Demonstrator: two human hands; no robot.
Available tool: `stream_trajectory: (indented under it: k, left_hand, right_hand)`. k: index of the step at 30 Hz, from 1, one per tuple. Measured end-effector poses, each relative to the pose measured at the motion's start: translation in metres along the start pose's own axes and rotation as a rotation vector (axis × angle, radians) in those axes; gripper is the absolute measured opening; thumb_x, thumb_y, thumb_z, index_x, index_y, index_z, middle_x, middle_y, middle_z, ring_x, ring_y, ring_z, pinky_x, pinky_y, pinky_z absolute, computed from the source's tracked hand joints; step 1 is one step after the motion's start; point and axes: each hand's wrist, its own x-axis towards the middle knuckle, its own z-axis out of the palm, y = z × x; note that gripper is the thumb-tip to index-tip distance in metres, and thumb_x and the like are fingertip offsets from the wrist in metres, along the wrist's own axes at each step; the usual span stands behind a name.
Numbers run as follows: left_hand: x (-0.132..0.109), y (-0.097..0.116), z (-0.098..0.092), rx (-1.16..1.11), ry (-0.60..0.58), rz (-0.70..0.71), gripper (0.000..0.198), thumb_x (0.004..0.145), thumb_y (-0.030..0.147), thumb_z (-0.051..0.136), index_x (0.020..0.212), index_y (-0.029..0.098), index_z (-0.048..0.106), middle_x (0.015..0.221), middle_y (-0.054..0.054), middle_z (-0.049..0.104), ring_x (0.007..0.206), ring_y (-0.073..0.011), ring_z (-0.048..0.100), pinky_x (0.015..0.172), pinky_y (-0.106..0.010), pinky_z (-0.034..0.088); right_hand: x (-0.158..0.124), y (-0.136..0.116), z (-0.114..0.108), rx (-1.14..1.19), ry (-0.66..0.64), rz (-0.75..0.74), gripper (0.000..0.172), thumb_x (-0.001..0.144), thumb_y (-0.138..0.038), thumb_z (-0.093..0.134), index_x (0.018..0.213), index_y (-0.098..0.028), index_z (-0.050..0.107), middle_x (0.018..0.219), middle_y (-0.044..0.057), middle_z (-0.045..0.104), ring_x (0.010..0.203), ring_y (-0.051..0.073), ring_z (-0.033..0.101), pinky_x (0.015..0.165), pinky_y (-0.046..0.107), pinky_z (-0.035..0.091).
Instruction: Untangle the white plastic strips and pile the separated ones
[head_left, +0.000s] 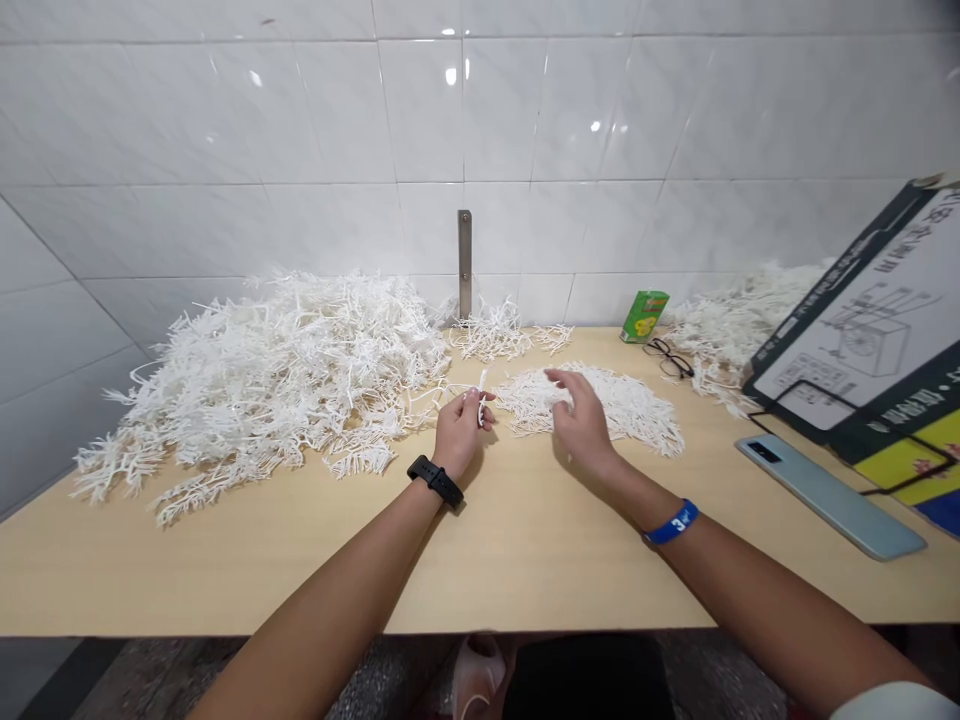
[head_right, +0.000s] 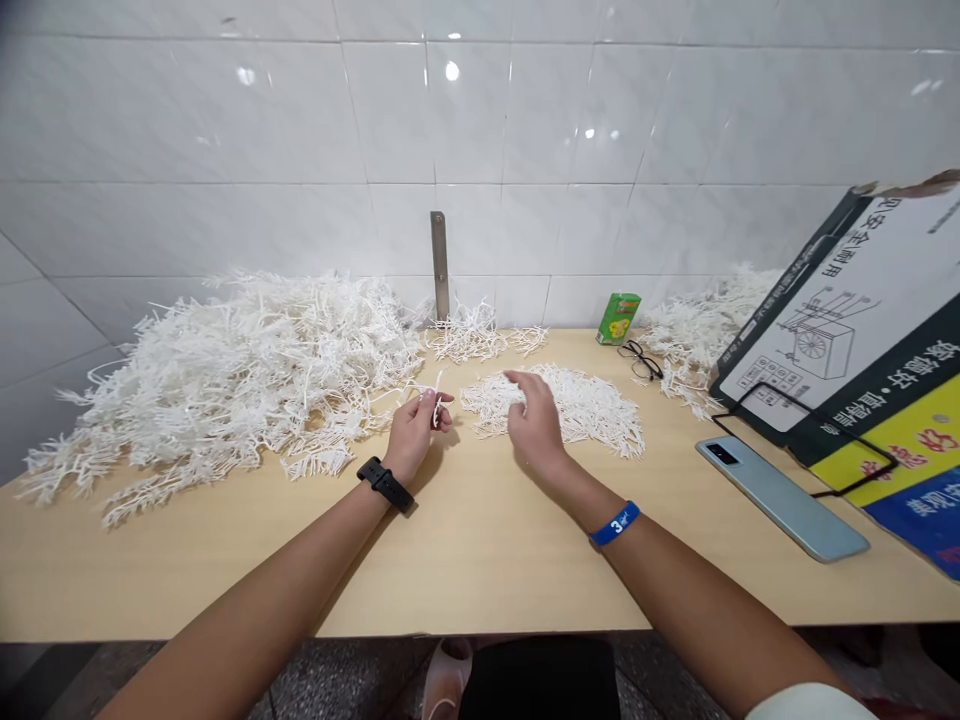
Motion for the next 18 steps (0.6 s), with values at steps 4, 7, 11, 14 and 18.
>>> stream_trajectory:
  k: [4,7,11,14,18]
  left_hand:
    - [-0.005,-0.002,0.000,0.235,-0.139,0.098,0.045,0.091,0.050,0.044,0.077,0.015,0.067,0.068,-0.006,0.064,0.066,-0.0161,0.058,0.066,-0.029,0.045]
    - [-0.014,-0.004,0.004,0.510,-0.294,0.235,0.039,0.092,0.042,0.043,0.075,0.017,0.068,0.079,-0.008,0.069,0.075,-0.0203,0.060,0.071,-0.032,0.045]
    - [-0.024,-0.006,0.011,0.859,-0.401,0.322,0.037,0.091,0.027,0.038,0.071,0.017,0.068,0.080,-0.012,0.069,0.082,-0.0257,0.063,0.085,-0.042,0.044]
    - [-0.030,-0.003,0.013,0.999,-0.456,0.342,0.034,0.091,0.024,0.037,0.084,0.016,0.070,0.093,-0.015,0.071,0.095,-0.0297,0.063,0.093,-0.048,0.042]
    - [-0.054,0.011,-0.003,0.977,-0.484,0.329,0.046,0.092,0.035,0.043,0.129,0.013,0.058,0.139,-0.021,0.053,0.128,-0.0332,0.049,0.106,-0.050,0.037]
  right_hand:
    - [-0.013,-0.014,0.011,0.331,-0.254,0.135,0.040,0.089,-0.028,0.049,0.129,-0.025,0.055,0.124,0.009,0.058,0.107,0.021,0.057,0.088,0.038,0.049]
    - [-0.016,-0.018,0.011,0.473,-0.454,0.115,0.045,0.088,-0.035,0.056,0.133,-0.026,0.054,0.125,0.009,0.060,0.106,0.020,0.059,0.088,0.036,0.049]
    - [-0.016,-0.017,0.011,0.384,-0.478,-0.038,0.025,0.092,-0.031,0.050,0.097,-0.020,0.072,0.099,0.009,0.071,0.096,0.021,0.064,0.091,0.038,0.048]
    - [-0.016,-0.023,0.013,0.330,-0.453,-0.059,0.024,0.090,-0.025,0.048,0.089,-0.020,0.072,0.092,0.008,0.072,0.088,0.019,0.065,0.085,0.036,0.049]
    - [0.002,-0.051,0.001,0.341,-0.407,-0.060,0.020,0.087,-0.023,0.051,0.090,-0.019,0.071,0.090,0.007,0.071,0.086,0.019,0.065,0.079,0.033,0.050]
